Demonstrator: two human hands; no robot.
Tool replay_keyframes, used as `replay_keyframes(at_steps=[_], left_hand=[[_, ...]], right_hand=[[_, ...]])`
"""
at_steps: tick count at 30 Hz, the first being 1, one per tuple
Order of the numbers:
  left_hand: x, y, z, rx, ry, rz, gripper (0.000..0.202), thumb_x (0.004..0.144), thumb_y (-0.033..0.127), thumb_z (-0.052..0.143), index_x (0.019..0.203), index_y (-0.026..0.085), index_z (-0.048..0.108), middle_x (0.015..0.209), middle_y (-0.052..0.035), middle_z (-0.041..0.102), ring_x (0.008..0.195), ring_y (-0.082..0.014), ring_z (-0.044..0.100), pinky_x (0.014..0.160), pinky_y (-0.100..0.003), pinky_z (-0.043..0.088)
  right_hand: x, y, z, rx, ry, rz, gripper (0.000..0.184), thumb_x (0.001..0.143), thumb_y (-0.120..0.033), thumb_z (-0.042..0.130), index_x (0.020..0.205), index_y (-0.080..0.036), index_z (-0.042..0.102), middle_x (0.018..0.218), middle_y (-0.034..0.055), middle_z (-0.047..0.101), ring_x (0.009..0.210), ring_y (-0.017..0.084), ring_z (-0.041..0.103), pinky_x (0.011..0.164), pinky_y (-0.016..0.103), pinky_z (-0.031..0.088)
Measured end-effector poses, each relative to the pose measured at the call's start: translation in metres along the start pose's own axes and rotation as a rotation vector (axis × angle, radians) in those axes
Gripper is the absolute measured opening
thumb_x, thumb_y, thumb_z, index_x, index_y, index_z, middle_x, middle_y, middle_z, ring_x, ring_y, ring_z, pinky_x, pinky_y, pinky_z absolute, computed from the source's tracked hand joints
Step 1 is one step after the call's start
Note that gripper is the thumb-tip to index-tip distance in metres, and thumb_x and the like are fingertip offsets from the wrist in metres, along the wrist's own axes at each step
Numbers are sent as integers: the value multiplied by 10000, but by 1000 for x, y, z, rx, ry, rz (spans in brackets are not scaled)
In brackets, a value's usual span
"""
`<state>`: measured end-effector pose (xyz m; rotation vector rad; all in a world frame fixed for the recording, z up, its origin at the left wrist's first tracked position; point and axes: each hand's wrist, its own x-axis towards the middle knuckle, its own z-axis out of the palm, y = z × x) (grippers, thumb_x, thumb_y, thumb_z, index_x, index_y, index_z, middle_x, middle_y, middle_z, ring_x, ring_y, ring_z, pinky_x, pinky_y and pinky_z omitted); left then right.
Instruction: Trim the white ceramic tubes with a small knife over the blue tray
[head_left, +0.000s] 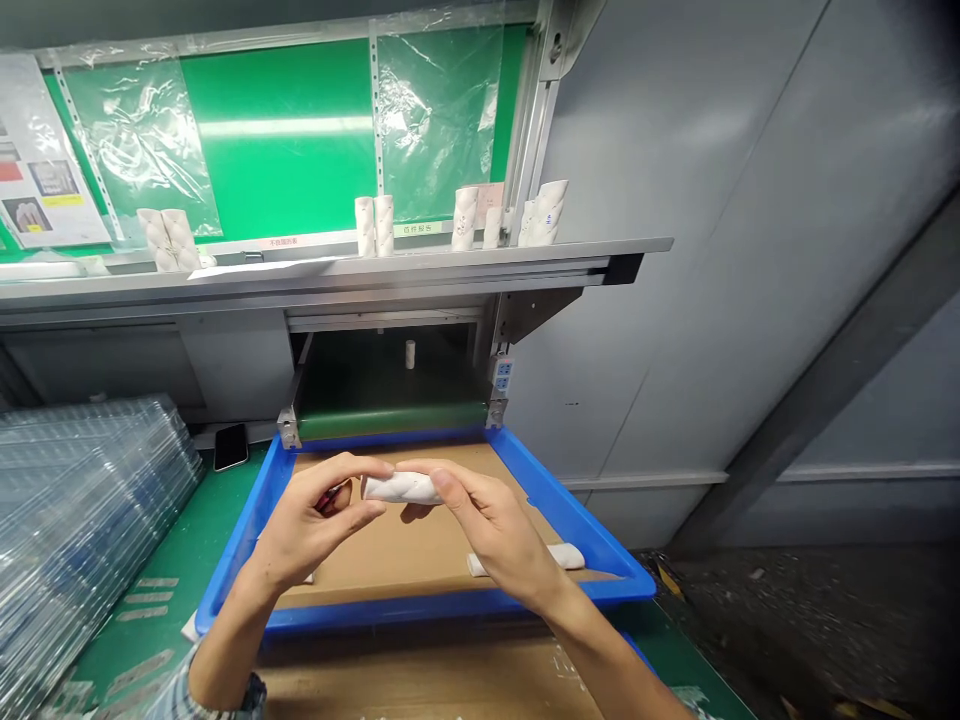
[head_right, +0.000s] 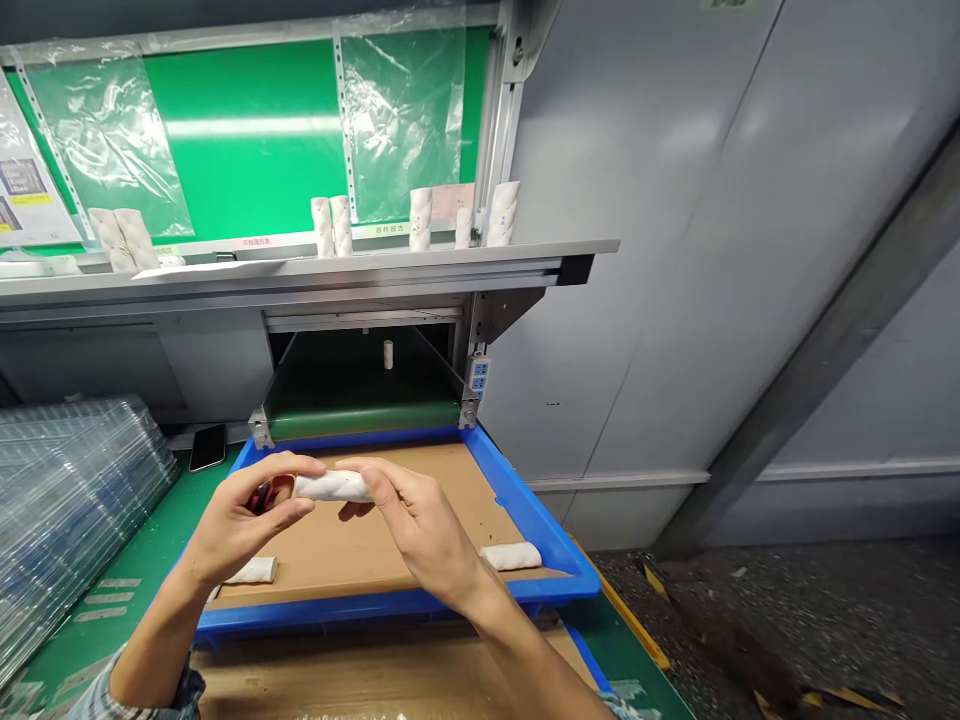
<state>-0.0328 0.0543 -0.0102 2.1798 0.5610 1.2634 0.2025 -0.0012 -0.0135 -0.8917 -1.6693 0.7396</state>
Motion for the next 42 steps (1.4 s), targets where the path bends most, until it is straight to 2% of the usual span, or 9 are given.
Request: replay_keyframes(at_steps=[4, 6, 14, 23, 30, 32, 35, 38, 42], left_hand=[[0, 2, -1, 5, 7, -66, 253, 985, 324, 773, 1215, 220, 788, 739, 45, 527, 586, -104, 350, 552, -241, 300], [1, 3, -2, 12, 4, -118, 281, 978, 325, 769, 1238, 216, 775, 714, 50, 539, 581, -108, 353, 544, -241, 296], [3, 6, -2, 34, -18, -187, 331, 959, 352, 767, 1261, 215, 764, 829, 11, 667, 614, -111, 416, 570, -233, 344], [3, 5, -5, 36, 0, -180, 315, 953, 348, 765, 1237, 211, 769, 811, 18, 645, 622, -111, 416, 578, -232, 343], [1, 5, 12, 93, 0, -202, 289, 979, 425, 744, 1155, 196, 727, 788, 29, 613, 611, -117, 397, 571, -247, 327], [-1, 8, 17, 101, -17, -205, 332, 993, 456, 725, 1202, 206, 666, 819, 24, 626, 636, -130, 434, 598, -255, 351], [-5, 13, 16, 79, -58, -211, 330, 1067, 494, 587, 1249, 224, 534, 874, 11, 631, 713, -162, 514, 675, -280, 404], [-7, 17, 6, 114, -70, -230, 268, 1144, 472, 369, 1106, 237, 492, 883, 2, 611, 750, -176, 542, 709, -303, 414], [-6, 20, 0, 208, -64, -153, 372, 1164, 431, 315, 943, 229, 536, 847, -6, 614, 739, -168, 561, 701, -292, 424]], right_hand=[[-1, 3, 2, -13, 83, -50, 377, 1093, -495, 609, 1379, -283, 734, 1253, 64, 804, 1109, 245, 771, 998, 381, 630], [-1, 4, 2, 9, 110, -53, 422, 1055, -458, 690, 1442, -290, 687, 1326, 74, 782, 1207, 263, 750, 1077, 417, 612], [-3, 10, 4, 20, 121, -110, 589, 1019, -346, 767, 1563, -352, 543, 1336, 55, 761, 1254, 241, 728, 1138, 432, 590], [-2, 9, 4, -71, 144, -207, 537, 1015, -313, 767, 1524, -315, 596, 1253, 61, 761, 1178, 238, 745, 1115, 427, 621], [1, 9, 4, -472, 148, -423, 370, 1032, -274, 736, 1396, -337, 707, 1237, 70, 777, 1122, 267, 766, 1019, 422, 643], [3, 10, 4, -534, 157, -477, 312, 1040, -302, 729, 1350, -331, 739, 1178, 72, 804, 1064, 278, 785, 993, 445, 646], [5, 11, 4, -457, 136, -464, 319, 1034, -289, 741, 1351, -327, 730, 1202, 52, 819, 1079, 267, 797, 1012, 428, 648], [4, 10, 3, -378, 122, -407, 361, 1023, -220, 747, 1368, -316, 707, 1302, 36, 795, 1170, 246, 781, 1081, 391, 629], [1, 10, 3, -378, 119, -363, 347, 1015, -184, 736, 1343, -290, 698, 1295, 42, 790, 1190, 245, 771, 1096, 390, 624]])
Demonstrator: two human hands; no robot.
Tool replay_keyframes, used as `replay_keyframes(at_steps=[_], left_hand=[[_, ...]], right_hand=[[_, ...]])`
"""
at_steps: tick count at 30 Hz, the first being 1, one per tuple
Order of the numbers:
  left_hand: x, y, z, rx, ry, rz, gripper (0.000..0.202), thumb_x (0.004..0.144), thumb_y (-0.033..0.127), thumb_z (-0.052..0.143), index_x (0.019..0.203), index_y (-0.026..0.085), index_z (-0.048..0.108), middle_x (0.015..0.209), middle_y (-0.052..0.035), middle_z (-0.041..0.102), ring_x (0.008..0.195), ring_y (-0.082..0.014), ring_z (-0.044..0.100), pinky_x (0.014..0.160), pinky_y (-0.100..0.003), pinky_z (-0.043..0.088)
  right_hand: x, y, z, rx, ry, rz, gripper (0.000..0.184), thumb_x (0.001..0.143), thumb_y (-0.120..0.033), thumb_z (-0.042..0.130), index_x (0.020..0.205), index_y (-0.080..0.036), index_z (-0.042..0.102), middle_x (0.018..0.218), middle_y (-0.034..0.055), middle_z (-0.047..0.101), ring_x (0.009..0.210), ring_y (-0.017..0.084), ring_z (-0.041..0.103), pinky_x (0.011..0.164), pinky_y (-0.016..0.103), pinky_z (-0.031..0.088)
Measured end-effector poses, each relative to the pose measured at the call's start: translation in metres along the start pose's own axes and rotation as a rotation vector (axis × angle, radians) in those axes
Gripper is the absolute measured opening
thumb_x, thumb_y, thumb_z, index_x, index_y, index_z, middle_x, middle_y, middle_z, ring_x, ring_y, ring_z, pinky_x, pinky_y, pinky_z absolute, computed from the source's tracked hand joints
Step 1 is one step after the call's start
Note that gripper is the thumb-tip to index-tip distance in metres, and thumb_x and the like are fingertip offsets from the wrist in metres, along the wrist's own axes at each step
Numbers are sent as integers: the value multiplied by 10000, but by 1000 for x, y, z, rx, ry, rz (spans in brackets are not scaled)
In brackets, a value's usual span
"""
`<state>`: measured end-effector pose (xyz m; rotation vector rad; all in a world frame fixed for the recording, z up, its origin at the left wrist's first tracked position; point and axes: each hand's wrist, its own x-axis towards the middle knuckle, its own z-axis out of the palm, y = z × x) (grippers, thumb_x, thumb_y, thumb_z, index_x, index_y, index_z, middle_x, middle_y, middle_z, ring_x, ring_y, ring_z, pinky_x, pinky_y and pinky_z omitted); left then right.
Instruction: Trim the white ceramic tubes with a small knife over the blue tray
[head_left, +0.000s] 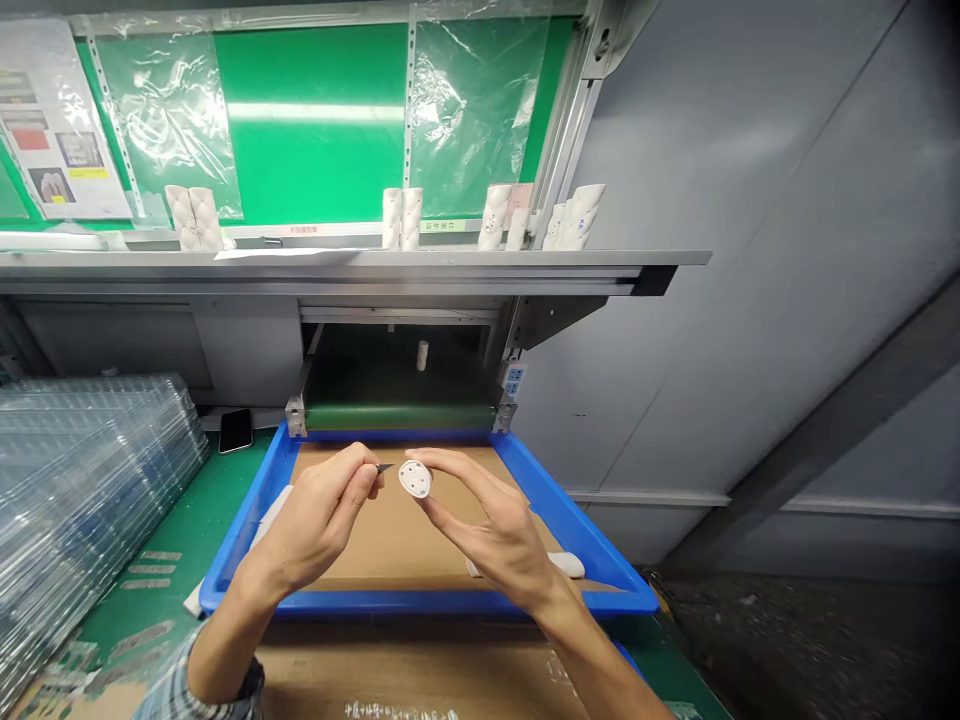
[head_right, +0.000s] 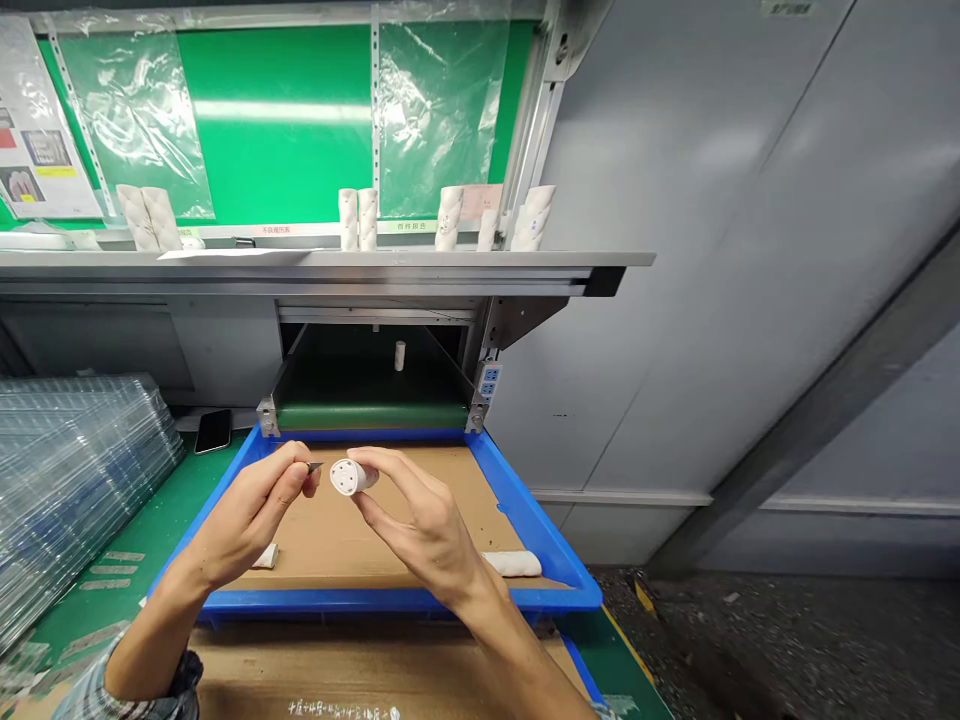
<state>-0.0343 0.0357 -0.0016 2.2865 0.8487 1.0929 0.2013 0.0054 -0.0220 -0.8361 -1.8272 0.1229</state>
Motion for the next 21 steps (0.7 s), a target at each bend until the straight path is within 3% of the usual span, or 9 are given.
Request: replay_keyframes(at_steps=[3, 9, 13, 21], left_hand=[[0, 3, 5, 155, 58, 76, 379, 1159, 432, 373, 922, 222, 581, 769, 9, 637, 647, -153, 561, 639, -280, 395], [-5, 6, 14, 504, 126, 177, 431, 1053, 612, 603, 874, 220, 613, 757, -7, 760, 571, -165, 646, 559, -304, 291], [-6, 7, 14, 591, 115, 179, 466, 1044, 621, 618, 814, 217, 588, 720, -3, 756, 561, -180, 669, 539, -321, 233], [-5, 9, 13, 638, 101, 208, 511, 1045, 664, 584, 800, 216, 589, 663, -1, 721, 533, -185, 643, 536, -337, 182]], right_hand=[[-1, 0, 0, -21, -17, 10, 355, 1010, -159, 711, 1342, -282, 682, 1289, 48, 789, 1190, 245, 769, 1084, 387, 628], [1, -4, -2, -19, -119, -34, 419, 976, -112, 636, 1361, -270, 687, 1245, 73, 798, 1124, 262, 790, 993, 385, 666], [3, -6, -2, 28, -199, -61, 441, 967, -95, 599, 1359, -271, 695, 1233, 71, 800, 1096, 249, 795, 987, 373, 668], [4, -4, -4, 45, -240, -74, 438, 980, -92, 605, 1369, -273, 694, 1250, 73, 796, 1117, 247, 789, 1000, 380, 660]])
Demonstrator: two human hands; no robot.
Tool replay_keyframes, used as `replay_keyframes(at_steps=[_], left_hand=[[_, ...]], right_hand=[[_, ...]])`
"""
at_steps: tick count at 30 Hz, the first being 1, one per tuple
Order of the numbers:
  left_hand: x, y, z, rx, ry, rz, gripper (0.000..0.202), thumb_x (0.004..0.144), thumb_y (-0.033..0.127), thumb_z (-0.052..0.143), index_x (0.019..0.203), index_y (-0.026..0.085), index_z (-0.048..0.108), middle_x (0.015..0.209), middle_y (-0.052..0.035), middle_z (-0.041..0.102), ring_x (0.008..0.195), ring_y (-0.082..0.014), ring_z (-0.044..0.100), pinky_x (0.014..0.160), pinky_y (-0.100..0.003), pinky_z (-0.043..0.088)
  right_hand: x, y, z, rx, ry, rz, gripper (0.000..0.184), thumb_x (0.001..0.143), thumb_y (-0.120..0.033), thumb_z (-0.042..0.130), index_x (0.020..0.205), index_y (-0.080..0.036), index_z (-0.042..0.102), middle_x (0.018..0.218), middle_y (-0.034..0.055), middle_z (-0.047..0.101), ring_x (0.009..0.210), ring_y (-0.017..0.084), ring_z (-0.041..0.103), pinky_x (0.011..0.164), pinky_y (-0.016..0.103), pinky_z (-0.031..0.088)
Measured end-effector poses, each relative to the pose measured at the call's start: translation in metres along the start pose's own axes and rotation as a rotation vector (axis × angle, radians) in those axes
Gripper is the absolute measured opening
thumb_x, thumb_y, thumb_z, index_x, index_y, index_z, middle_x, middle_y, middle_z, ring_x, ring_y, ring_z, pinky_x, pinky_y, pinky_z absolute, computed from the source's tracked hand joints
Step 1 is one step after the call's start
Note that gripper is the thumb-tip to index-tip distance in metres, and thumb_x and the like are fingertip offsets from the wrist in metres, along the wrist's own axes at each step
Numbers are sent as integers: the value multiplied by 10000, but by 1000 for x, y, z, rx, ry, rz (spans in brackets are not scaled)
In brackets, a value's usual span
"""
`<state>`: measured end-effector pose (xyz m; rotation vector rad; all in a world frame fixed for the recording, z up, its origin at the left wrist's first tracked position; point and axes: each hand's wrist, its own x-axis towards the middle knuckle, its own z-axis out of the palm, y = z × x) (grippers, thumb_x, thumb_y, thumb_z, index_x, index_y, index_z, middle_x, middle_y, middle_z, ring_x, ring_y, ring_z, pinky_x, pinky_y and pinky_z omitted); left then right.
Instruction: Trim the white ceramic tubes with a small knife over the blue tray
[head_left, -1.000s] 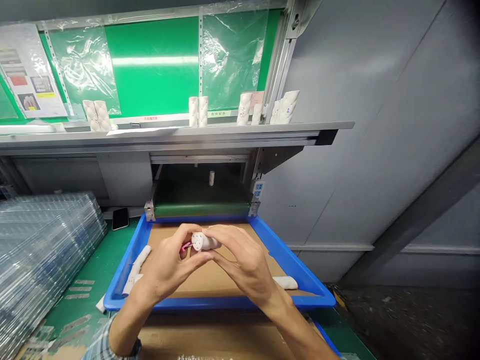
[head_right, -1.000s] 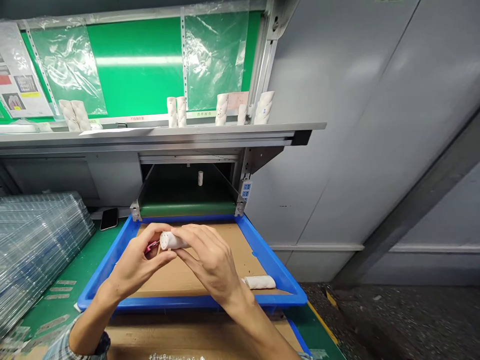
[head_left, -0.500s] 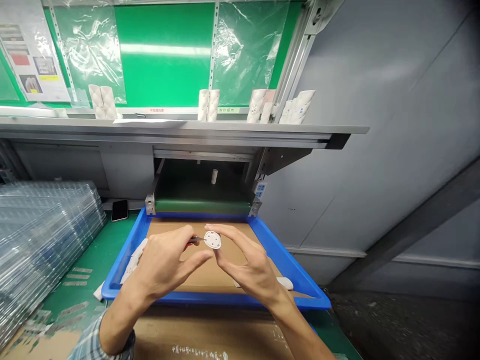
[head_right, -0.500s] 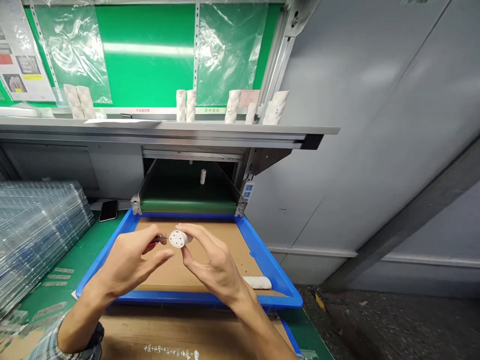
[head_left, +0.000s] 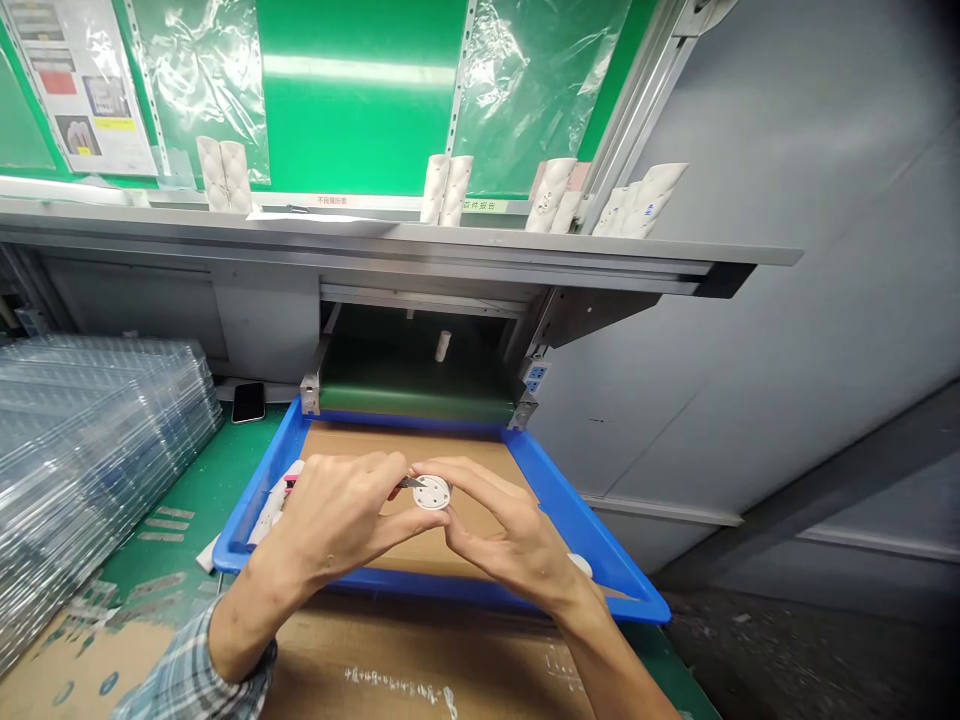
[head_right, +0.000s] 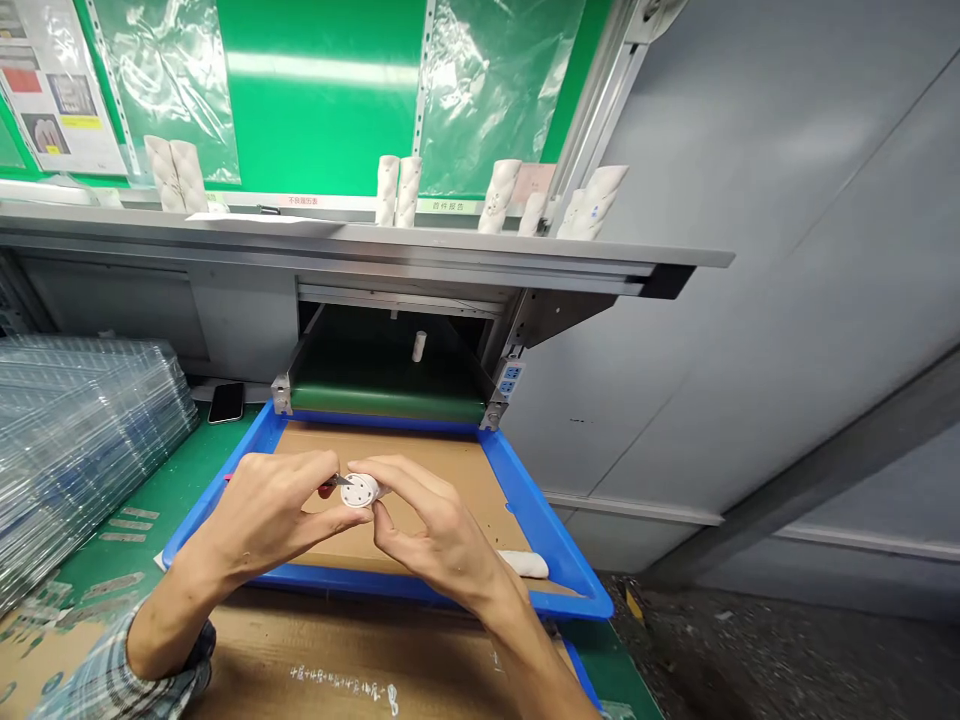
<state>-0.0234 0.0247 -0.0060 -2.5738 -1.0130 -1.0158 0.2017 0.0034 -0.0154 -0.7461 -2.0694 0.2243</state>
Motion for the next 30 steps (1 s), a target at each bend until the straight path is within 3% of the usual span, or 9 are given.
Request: replay_keyframes(at_steps=[7, 12, 18, 26, 30], left_hand=[[-3, -1, 1, 43, -55, 16, 558, 1078, 687, 475, 870, 204, 659, 721, -42, 737, 592, -201, 656, 542, -340, 175], [-1, -1, 1, -62, -51, 35, 581, 1129, 623, 397, 819, 205, 656, 680, -11, 733, 559, -167, 632, 535, -336, 166], [2, -3, 0, -157, -25, 1, 551, 1128, 592, 453, 770, 203, 607, 656, 19, 705, 553, -143, 606, 544, -314, 194], [1, 3, -2, -105, -40, -101, 534, 1047, 643, 594, 744, 204, 556, 638, 17, 693, 531, -155, 608, 532, -296, 173], [1, 5, 0, -56, -58, -110, 560, 1058, 682, 537, 761, 207, 552, 653, 12, 700, 537, -177, 638, 530, -300, 171]], right_hand=[[-3, 5, 0, 12, 12, -7, 473, 970, -62, 621, 1384, -281, 691, 1274, 63, 787, 1143, 238, 777, 1023, 358, 644], [-4, 6, -3, 3, -14, -20, 492, 1010, -82, 616, 1456, -285, 654, 1316, 69, 768, 1188, 228, 760, 1033, 332, 637], [-6, 8, -5, 86, -75, 33, 462, 1088, -144, 559, 1504, -336, 621, 1379, 56, 745, 1222, 208, 743, 1052, 296, 621], [-8, 12, -3, -8, 77, -1, 425, 1036, -199, 715, 1441, -318, 656, 1272, 64, 746, 1168, 215, 738, 1019, 297, 618], [-5, 8, -2, -72, 119, -26, 389, 1029, -186, 715, 1403, -287, 673, 1218, 75, 713, 1107, 217, 729, 967, 301, 625]])
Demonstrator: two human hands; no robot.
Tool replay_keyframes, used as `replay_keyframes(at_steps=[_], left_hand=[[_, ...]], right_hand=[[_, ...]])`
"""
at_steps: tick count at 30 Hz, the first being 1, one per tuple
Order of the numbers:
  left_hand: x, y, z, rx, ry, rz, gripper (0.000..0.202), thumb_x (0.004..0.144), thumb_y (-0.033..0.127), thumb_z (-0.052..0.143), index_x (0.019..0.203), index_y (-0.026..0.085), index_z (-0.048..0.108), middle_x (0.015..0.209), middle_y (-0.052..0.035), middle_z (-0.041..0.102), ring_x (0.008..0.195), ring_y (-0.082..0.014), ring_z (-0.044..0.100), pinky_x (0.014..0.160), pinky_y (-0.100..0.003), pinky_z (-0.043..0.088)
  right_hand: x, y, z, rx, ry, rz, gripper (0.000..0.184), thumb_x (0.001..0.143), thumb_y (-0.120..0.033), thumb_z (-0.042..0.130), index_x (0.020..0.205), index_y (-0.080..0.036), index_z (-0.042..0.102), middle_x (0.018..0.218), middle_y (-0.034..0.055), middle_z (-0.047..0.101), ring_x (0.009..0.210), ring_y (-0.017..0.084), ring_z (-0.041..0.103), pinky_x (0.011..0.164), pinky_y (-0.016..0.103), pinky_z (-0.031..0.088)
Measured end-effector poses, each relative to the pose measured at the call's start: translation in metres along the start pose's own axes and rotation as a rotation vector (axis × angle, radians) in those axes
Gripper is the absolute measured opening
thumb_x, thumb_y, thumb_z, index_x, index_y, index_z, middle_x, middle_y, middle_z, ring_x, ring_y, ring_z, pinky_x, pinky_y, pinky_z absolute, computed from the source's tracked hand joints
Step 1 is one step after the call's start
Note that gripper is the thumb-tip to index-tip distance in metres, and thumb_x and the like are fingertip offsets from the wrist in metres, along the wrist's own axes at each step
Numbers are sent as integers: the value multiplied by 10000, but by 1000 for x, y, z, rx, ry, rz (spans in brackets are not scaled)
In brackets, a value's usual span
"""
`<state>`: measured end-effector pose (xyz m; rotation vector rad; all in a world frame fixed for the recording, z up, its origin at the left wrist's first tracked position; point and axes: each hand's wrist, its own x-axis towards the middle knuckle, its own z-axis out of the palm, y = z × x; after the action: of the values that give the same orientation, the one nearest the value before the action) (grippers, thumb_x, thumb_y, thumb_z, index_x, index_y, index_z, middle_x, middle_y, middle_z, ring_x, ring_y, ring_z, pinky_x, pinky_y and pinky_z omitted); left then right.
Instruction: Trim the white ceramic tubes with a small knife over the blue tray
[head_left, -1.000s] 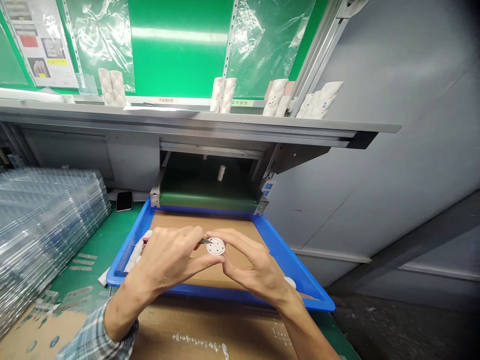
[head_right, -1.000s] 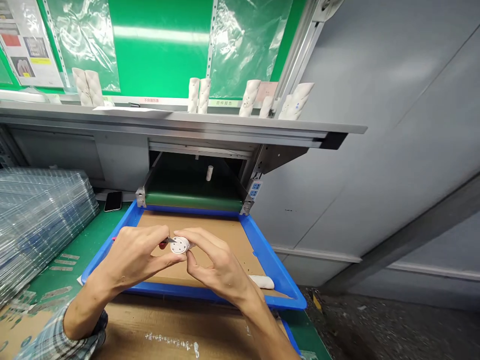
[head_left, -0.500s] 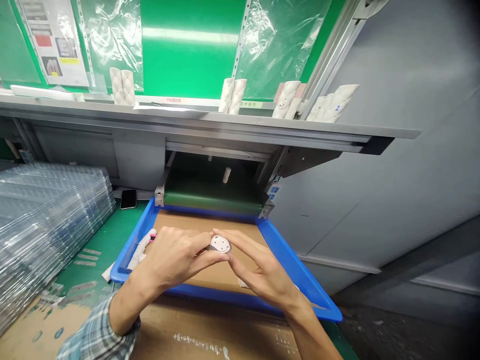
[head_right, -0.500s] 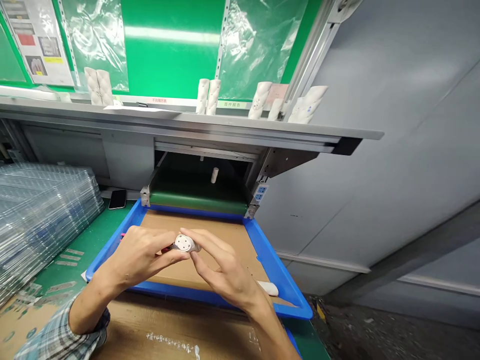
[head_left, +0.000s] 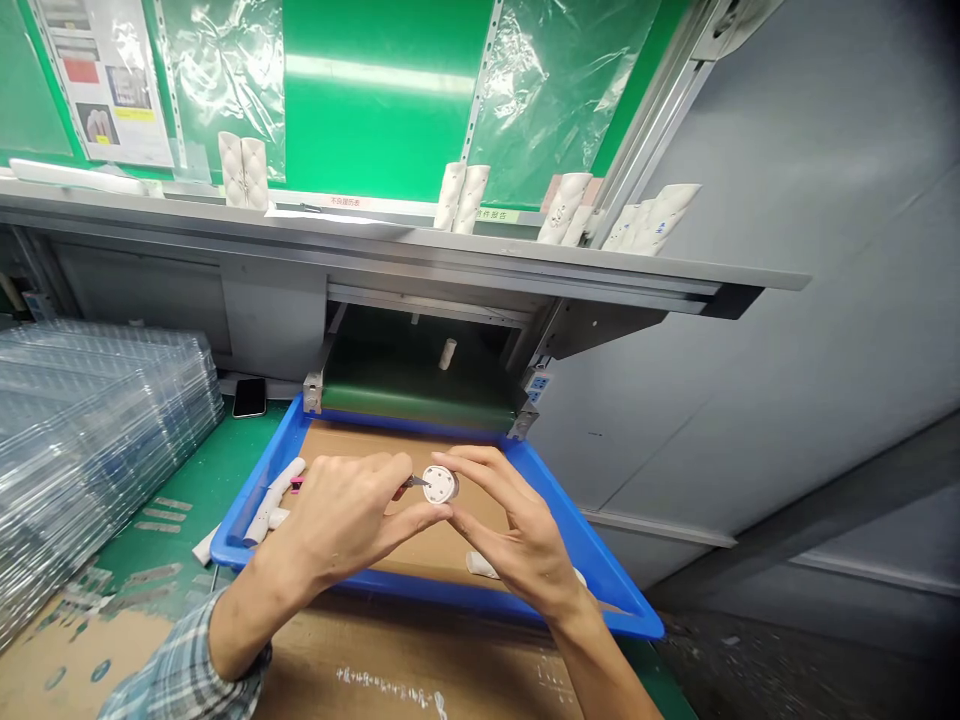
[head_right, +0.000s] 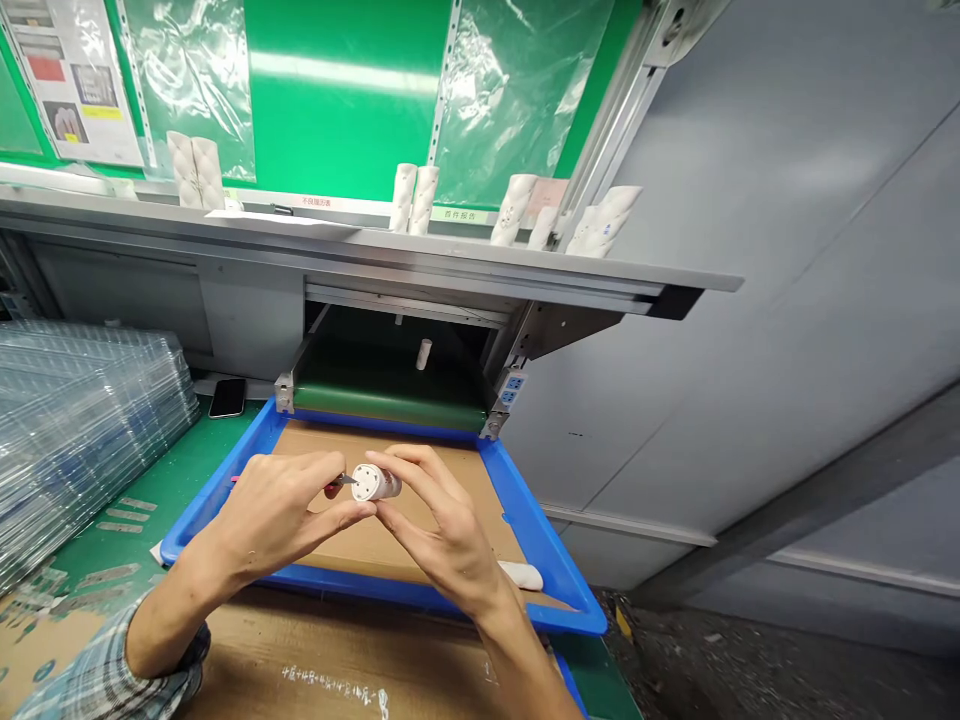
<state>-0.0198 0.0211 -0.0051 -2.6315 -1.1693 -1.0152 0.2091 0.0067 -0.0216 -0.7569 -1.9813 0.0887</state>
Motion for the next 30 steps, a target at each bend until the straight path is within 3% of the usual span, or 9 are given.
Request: replay_keyframes(at_steps=[8, 20, 30], left_hand=[[-3, 4, 5, 77, 55, 32, 595, 1124, 662, 354, 798, 210, 564, 686, -17, 718, 553, -204, 665, 525, -331, 170], [-4, 14, 4, 89, 66, 58, 620, 1170, 571, 207, 795, 217, 552, 643, -9, 671, 534, -192, 637, 522, -345, 179], [-4, 18, 2, -53, -19, -27, 390, 1131, 483, 483, 847, 222, 543, 760, -4, 741, 629, -211, 702, 548, -329, 222]], right_hand=[[-1, -6, 9, -98, 137, -24, 219, 1026, -230, 733, 1229, -237, 651, 1100, 71, 683, 988, 221, 702, 859, 315, 632], [-5, -9, 18, -259, 277, -120, 273, 1008, -133, 733, 1245, -209, 620, 1071, 75, 663, 960, 221, 660, 830, 340, 615], [-8, -10, 21, -313, 335, -121, 280, 1016, -180, 723, 1266, -245, 614, 1051, 83, 680, 933, 257, 680, 779, 393, 623]])
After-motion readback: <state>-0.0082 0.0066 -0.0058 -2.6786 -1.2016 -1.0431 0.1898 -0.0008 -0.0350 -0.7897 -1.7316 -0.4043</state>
